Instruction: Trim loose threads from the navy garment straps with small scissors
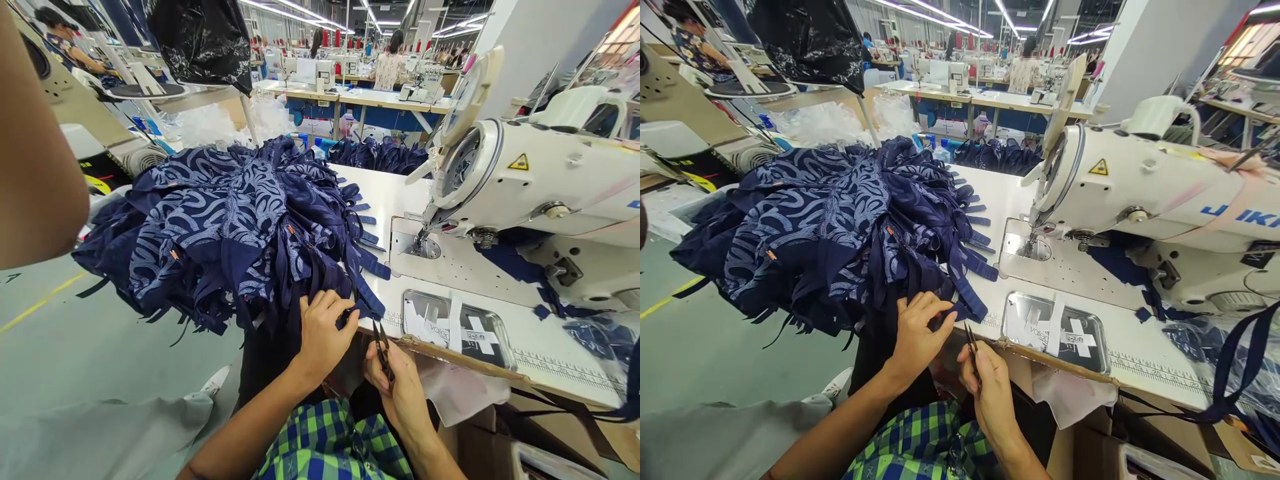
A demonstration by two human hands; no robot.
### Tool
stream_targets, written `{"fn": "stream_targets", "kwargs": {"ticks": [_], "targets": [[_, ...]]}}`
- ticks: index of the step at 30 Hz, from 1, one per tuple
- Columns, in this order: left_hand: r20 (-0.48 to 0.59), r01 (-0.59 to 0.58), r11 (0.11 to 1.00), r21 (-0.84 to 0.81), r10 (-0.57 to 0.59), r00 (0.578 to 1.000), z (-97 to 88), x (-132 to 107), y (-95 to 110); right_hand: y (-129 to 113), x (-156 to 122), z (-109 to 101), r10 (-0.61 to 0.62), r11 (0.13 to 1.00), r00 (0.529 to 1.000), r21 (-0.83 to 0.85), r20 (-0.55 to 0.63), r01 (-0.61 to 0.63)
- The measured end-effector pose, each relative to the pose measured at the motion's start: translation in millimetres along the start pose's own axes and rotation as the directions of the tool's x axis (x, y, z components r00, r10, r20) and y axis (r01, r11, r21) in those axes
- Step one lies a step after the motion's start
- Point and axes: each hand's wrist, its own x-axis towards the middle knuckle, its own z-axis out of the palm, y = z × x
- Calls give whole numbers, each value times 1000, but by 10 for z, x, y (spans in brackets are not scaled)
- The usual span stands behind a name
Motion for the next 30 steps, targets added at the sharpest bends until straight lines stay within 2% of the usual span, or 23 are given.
{"fn": "stream_targets", "kwargs": {"ticks": [4, 6, 9, 12, 15, 19, 24, 30], "targets": [[-86, -142, 990, 11, 142, 986, -192, -25, -39, -30, 36, 19, 19, 999, 1000, -35, -1, -19], [-94, -221, 974, 42, 224, 970, -316, -39, -50, -40, 64, 42, 35, 998, 999, -55, 5, -35], [-42, -331, 941, 69, 334, 942, -476, -28, -76, -56, 112, 98, 97, 993, 994, -72, 46, -94], [51, -403, 915, -17, 403, 914, -567, 37, -128, -77, 168, 174, 179, 984, 979, -37, 100, -176], [162, -396, 902, -169, 422, 892, -602, 146, -187, -103, 216, 244, 237, 967, 960, 55, 150, -248], [302, -357, 879, -317, 450, 840, -629, 288, -223, -135, 223, 272, 256, 946, 946, 150, 198, -287], [351, -408, 860, -307, 501, 791, -651, 346, -225, -141, 176, 210, 282, 934, 932, 157, 227, -321], [334, -410, 861, -303, 498, 800, -630, 332, -249, -133, 210, 266, 292, 930, 942, 183, 163, -320]]}}
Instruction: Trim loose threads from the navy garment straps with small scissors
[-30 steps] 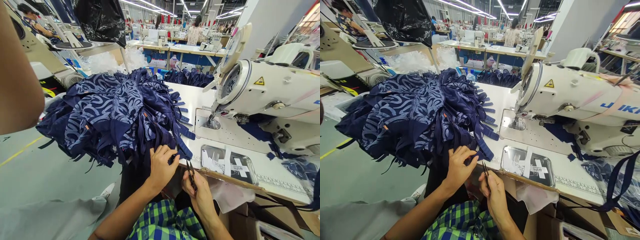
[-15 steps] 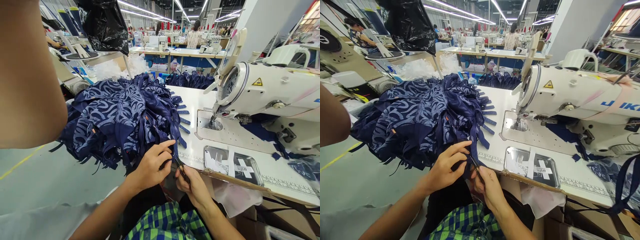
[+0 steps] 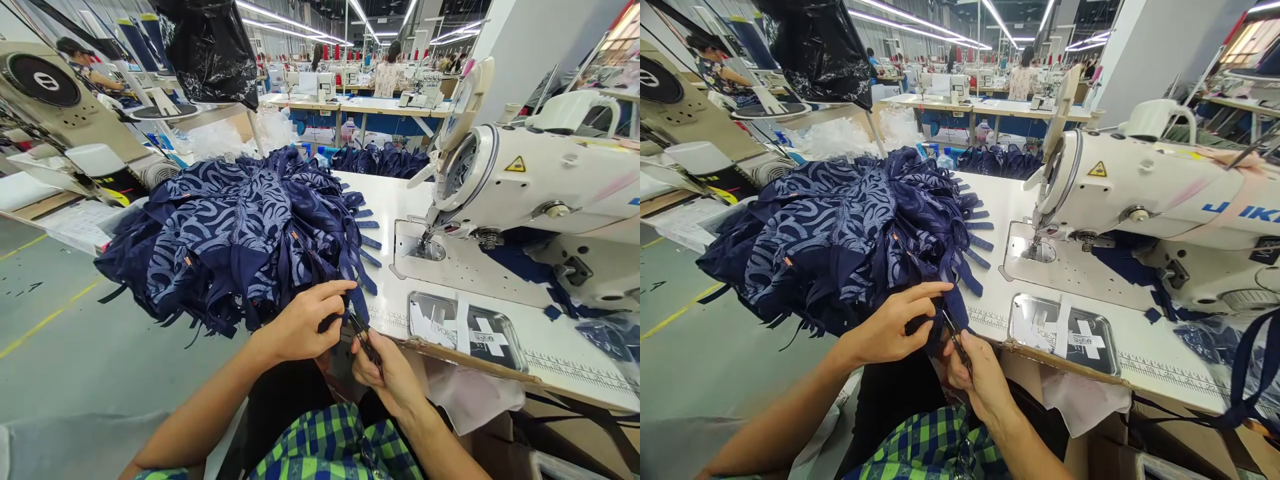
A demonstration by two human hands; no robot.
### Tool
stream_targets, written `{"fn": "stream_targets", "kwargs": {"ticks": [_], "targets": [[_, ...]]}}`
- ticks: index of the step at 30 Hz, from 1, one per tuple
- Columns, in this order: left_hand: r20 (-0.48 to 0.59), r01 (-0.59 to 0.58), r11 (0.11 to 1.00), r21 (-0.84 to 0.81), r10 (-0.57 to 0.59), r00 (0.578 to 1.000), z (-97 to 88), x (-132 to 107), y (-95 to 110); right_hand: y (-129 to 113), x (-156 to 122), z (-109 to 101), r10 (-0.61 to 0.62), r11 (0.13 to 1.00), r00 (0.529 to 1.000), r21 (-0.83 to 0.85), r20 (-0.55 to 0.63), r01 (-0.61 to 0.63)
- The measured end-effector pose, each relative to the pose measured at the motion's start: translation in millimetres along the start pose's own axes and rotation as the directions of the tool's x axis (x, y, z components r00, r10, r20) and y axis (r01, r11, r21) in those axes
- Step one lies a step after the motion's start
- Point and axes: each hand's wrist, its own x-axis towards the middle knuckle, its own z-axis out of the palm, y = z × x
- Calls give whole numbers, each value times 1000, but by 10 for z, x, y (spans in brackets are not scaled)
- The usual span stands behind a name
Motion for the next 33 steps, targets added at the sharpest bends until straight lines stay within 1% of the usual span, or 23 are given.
{"fn": "stream_targets", "kwargs": {"ticks": [6, 10, 13, 17, 19, 22, 26, 29, 33], "targets": [[30, 9, 1000, 26, -9, 999, 20, 6, 9, 33, 75, 78, -53, 996, 998, 71, -20, 54], [32, 22, 1000, -9, -22, 999, 29, -12, -14, 60, 75, 63, -83, 996, 996, 43, -30, 84], [-18, 20, 994, -104, -22, 1000, 18, -37, -37, 36, 33, 37, -129, 991, 987, 11, -95, 131], [-105, 0, 976, -219, -24, 994, -8, -77, -61, -47, -8, 23, -238, 970, 946, -3, -222, 243], [-148, -16, 964, -267, -25, 989, -16, -96, -75, -76, 5, 41, -255, 963, 934, 16, -250, 267], [-195, -32, 941, -338, -37, 980, -19, -116, -96, -82, 72, 95, -179, 976, 950, 79, -255, 205], [-209, -36, 913, -407, -55, 976, -11, -121, -109, -79, 202, 152, -81, 987, 982, 124, -170, 103], [-207, -37, 901, -433, -60, 976, -2, -120, -113, -109, 284, 164, -46, 988, 992, 143, -115, 62], [-200, -20, 895, -446, -78, 977, 2, -129, -125, -159, 358, 194, -39, 987, 996, 151, -85, 51]]}}
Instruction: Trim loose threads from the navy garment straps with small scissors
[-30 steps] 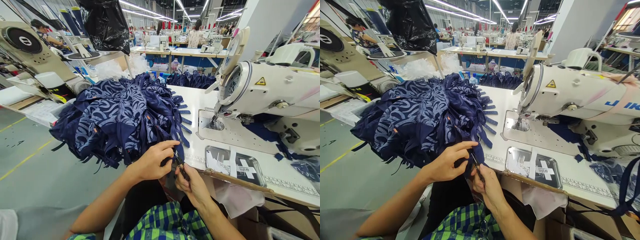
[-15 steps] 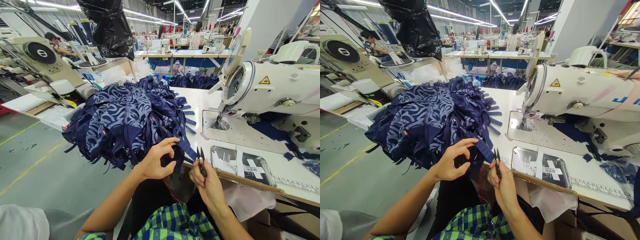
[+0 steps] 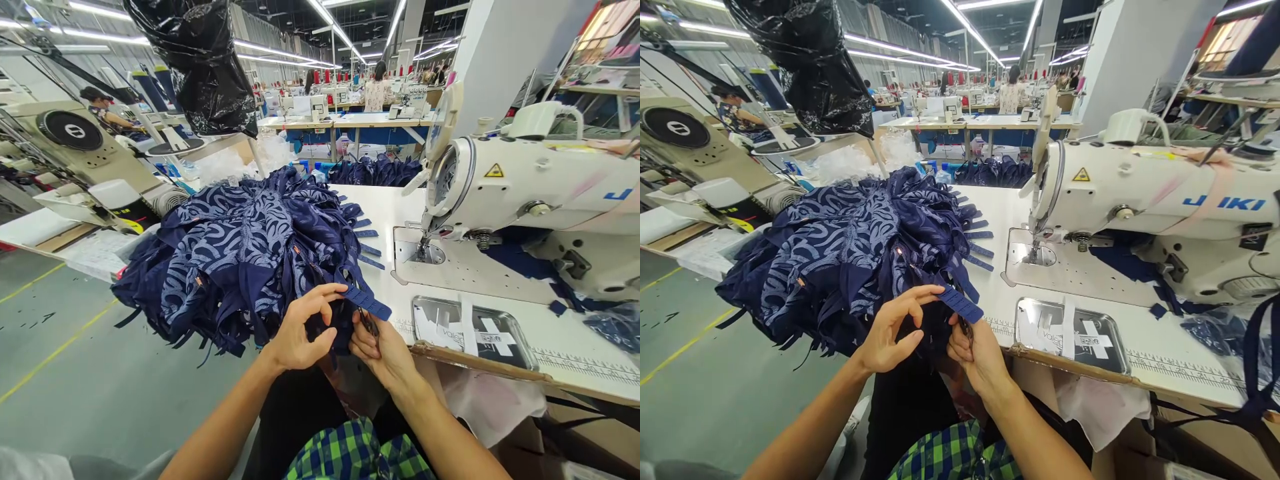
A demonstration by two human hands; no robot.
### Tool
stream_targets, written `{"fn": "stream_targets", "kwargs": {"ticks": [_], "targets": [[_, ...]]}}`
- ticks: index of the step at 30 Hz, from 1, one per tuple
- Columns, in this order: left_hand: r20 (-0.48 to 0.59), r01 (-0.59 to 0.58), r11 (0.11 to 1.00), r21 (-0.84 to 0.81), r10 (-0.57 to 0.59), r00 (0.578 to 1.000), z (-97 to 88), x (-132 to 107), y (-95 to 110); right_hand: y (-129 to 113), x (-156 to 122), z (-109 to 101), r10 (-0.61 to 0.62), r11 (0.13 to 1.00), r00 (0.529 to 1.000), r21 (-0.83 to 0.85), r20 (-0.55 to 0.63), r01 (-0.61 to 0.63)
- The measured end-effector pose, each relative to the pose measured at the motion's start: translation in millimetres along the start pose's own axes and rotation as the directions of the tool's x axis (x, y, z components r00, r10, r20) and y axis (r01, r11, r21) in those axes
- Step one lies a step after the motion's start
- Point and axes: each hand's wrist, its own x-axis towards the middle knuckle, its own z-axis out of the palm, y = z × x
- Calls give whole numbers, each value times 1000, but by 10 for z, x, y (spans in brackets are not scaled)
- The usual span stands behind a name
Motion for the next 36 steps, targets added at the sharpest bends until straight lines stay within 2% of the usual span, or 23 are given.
{"fn": "stream_targets", "kwargs": {"ticks": [6, 10, 15, 19, 22, 25, 28, 30, 33, 36], "targets": [[-4, 37, 999, 11, -37, 999, -8, 2, -14, -7, 26, 79, -21, 999, 997, -41, -69, 19], [-5, 60, 998, 24, -60, 998, -18, 2, 2, 18, -15, 56, -94, 995, 995, -34, -38, 92], [83, 89, 986, 141, -101, 991, -36, -11, 65, 48, -109, -28, -174, 985, 984, -27, -38, 173], [141, 72, 966, 247, -109, 984, -21, -8, 143, 71, -201, -132, -316, 942, 949, -121, -3, 313], [126, 32, 955, 296, -72, 989, -18, 53, 206, 78, -271, -186, -370, 917, 929, -161, -5, 365], [51, -5, 927, 375, -15, 999, -34, 219, 255, 88, -332, -199, -378, 913, 926, -163, 16, 375], [-4, -39, 866, 499, 47, 999, 0, 495, 246, 98, -385, -219, -401, 897, 913, -170, 75, 408], [51, -61, 794, 604, 38, 998, 84, 711, 182, 90, -420, -253, -414, 880, 901, -196, 128, 432], [205, -86, 628, 773, -120, 971, 266, 993, -2, 42, -483, -319, -411, 856, 892, -256, 190, 449], [216, -62, 449, 892, -301, 929, 397, 1119, -205, -15, -556, -345, -403, 844, 895, -300, 191, 444]]}}
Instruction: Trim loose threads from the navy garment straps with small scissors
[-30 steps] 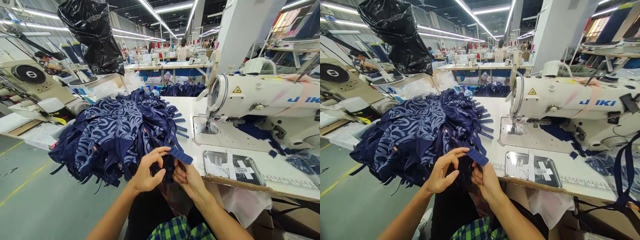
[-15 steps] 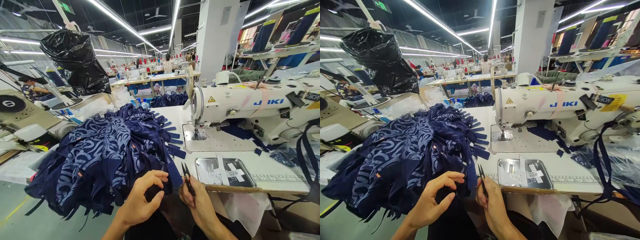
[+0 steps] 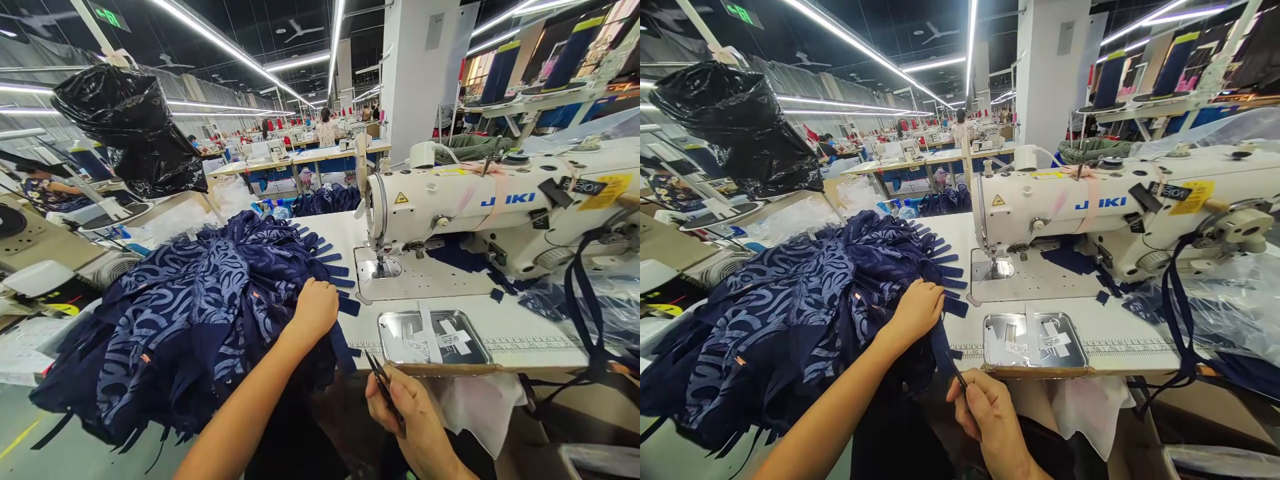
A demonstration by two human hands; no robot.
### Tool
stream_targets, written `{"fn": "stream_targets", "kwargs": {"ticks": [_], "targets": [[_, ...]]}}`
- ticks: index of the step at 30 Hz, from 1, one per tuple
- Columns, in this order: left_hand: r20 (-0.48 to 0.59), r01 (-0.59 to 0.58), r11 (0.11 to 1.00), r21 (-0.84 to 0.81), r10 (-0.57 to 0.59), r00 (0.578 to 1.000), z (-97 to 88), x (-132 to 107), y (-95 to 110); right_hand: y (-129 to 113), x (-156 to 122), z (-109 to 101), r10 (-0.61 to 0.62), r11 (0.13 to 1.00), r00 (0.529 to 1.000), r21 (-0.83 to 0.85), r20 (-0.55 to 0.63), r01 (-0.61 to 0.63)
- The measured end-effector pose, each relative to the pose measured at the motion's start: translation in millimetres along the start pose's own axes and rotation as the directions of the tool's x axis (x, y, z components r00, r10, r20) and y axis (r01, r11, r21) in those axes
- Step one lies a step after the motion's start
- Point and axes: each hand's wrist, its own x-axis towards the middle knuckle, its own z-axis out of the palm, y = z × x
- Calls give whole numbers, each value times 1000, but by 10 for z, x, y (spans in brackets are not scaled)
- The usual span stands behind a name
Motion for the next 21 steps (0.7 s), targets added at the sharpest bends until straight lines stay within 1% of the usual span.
{"fn": "stream_targets", "kwargs": {"ticks": [1, 3, 5, 6, 8, 10, 12, 13, 15, 18, 21], "targets": [[15, 31, 999, 25, -32, 999, 49, 15, -12, -23, -16, 2, 8, 1000, 999, -10, -32, -8], [23, 65, 998, 13, -66, 998, 110, -42, -66, -60, -45, 22, 23, 999, 993, -25, -119, -26], [56, 58, 998, -29, -56, 997, 114, -195, -150, -76, -71, 46, 43, 998, 983, -39, -178, -51], [76, 47, 995, -84, -41, 996, 96, -299, -198, -77, -81, 54, 52, 997, 982, -44, -183, -61], [121, 21, 967, -255, 10, 993, 31, -538, -290, -66, -94, 55, 65, 995, 983, -61, -170, -76], [154, -6, 901, -434, 81, 985, -51, -789, -350, -42, -93, 44, 78, 991, 988, -99, -134, -92], [181, -22, 854, -519, 135, 974, -129, -1014, -362, -6, -73, 36, 112, 980, 993, -160, -49, -118], [194, -20, 847, -531, 145, 970, -159, -1107, -352, 17, -54, 39, 144, 972, 990, -190, 1, -142], [212, 6, 852, -524, 123, 970, -193, -1247, -312, 75, -1, 60, 233, 950, 970, -229, 67, -212], [195, 44, 872, -487, 60, 979, -179, -1356, -259, 183, 86, 121, 384, 907, 921, -210, 59, -365], [152, 43, 889, -457, 30, 988, -129, -1386, -244, 277, 144, 173, 475, 873, 879, -148, 48, -464]]}}
